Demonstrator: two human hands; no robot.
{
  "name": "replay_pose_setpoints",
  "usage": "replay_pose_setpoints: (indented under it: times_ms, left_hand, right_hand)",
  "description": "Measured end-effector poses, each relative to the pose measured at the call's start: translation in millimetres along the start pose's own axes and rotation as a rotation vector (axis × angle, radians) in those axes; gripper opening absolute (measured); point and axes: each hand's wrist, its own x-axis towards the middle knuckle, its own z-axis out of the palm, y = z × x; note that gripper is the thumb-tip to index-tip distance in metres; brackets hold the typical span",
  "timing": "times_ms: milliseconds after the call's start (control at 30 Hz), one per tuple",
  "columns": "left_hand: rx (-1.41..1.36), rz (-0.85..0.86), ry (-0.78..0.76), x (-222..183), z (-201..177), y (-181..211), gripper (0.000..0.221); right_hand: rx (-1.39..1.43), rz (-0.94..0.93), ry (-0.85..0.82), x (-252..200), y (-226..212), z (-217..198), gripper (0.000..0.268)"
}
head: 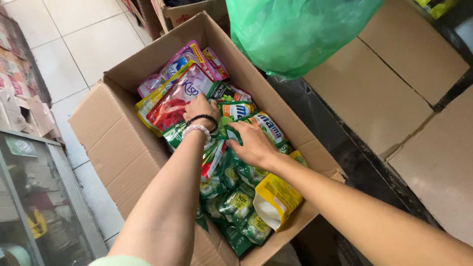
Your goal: The person repeatedly picks up packets of Mama Charcoal and Mama Lemon detergent from a cardboard box and places them on a shelf. The person arranges the packets in rows on the shelf, handling them one at a time.
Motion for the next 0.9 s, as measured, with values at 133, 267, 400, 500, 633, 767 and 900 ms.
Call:
replay_pose_setpoints:
  times_ms: [133, 267, 400, 500, 633, 767, 900]
  left_hand:
    - [-0.011, -0.115, 0.006, 10.2, -9.4, 7.6, 0.04]
    - [-0.078, -0.197, -0.037, 18.3, -25.1, 12.5, 0.034]
    - [-0.016, -0.102, -0.068, 17.7, -33.2, 16.4, 0.024]
    - [-0.079, 0.06, 0.057, 8.4, -33.8, 24.6, 0.019]
    - [-0.328, 0.086, 0.07, -16.8, -39.3, 40.8, 0.018]
    - [-0.273, 0.219, 0.191, -46.9, -55.2, 49.9, 0.011]
    - [-0.531, 0.38, 0.4, -71.0, -67.0, 60.8, 0.012]
  right_hand:
    - [0.001, -0.007, -0.005, -1.8, -2.9, -1.3, 0.052]
    - [0.012, -0.007, -0.015, -4.5, -4.3, -6.0, 0.052]
    - [0.007, 0.038, -0.049, -6.0, -7.5, -8.8, 0.05]
    - [0.027, 0.032, -0.026, -5.1, -7.6, -11.7, 0.05]
    - [0.031, 0.109, -0.025, -3.8, -8.1, -15.2, 0.051]
    - [0.111, 0.223, -0.009, -2.2, -4.4, -12.9, 0.05]
    - [0.251, 0.442, -0.027, 4.7, 10.4, -8.3, 0.062]
